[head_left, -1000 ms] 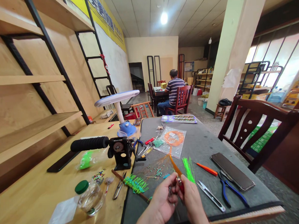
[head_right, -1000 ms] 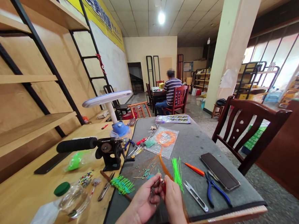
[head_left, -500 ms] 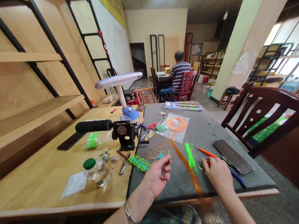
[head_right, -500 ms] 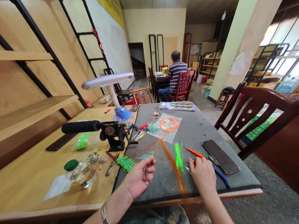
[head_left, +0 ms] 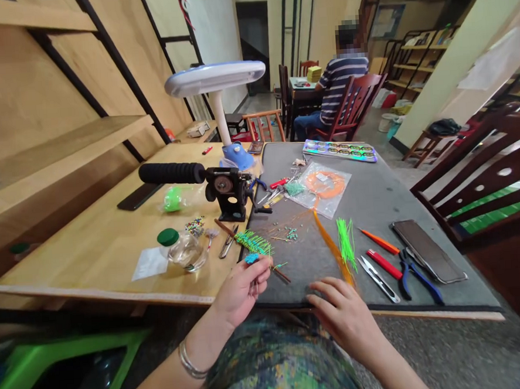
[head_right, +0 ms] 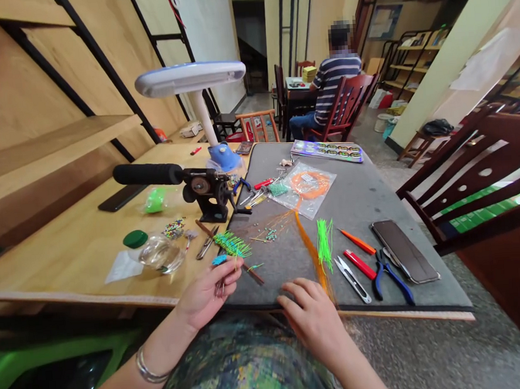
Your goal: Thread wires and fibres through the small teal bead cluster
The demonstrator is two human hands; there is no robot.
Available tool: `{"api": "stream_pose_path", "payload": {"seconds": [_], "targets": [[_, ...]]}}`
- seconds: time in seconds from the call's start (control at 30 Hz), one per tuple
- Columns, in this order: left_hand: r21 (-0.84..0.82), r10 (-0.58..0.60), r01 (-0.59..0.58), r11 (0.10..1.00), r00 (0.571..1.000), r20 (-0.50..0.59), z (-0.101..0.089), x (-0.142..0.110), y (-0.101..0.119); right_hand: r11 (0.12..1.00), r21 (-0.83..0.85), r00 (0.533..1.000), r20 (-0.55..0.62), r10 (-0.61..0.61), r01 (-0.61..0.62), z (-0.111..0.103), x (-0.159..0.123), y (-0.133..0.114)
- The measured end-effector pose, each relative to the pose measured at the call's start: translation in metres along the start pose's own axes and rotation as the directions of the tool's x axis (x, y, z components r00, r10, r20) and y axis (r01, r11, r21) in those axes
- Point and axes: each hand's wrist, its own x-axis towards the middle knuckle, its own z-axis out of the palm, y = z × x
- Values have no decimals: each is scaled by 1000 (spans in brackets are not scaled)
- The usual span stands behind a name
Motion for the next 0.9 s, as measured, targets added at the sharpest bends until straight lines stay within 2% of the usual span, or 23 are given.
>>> {"api": "stream_pose_path", "payload": {"seconds": [0.27,0.4,0.7,0.8,0.9], "targets": [[-37,7,-7,999,1000,0,-13,1,-5,999,42,999,-36,-21,22,15,1,-1],[-58,-1,1,998,1000,8,-13,0,-6,997,74,996,-84,33,-26,19,1,-5],[-78,-37,39,996,999,23,-13,-1,-12,972,184,982,-92,163,-144,17,5,-5],[-68,-47,48,997,999,11,-12,0,-16,917,334,961,-89,261,-218,15,6,-4],[-35,-58,57,998,998,-28,-6,4,-23,788,533,910,-76,408,-309,11,11,-4]]}}
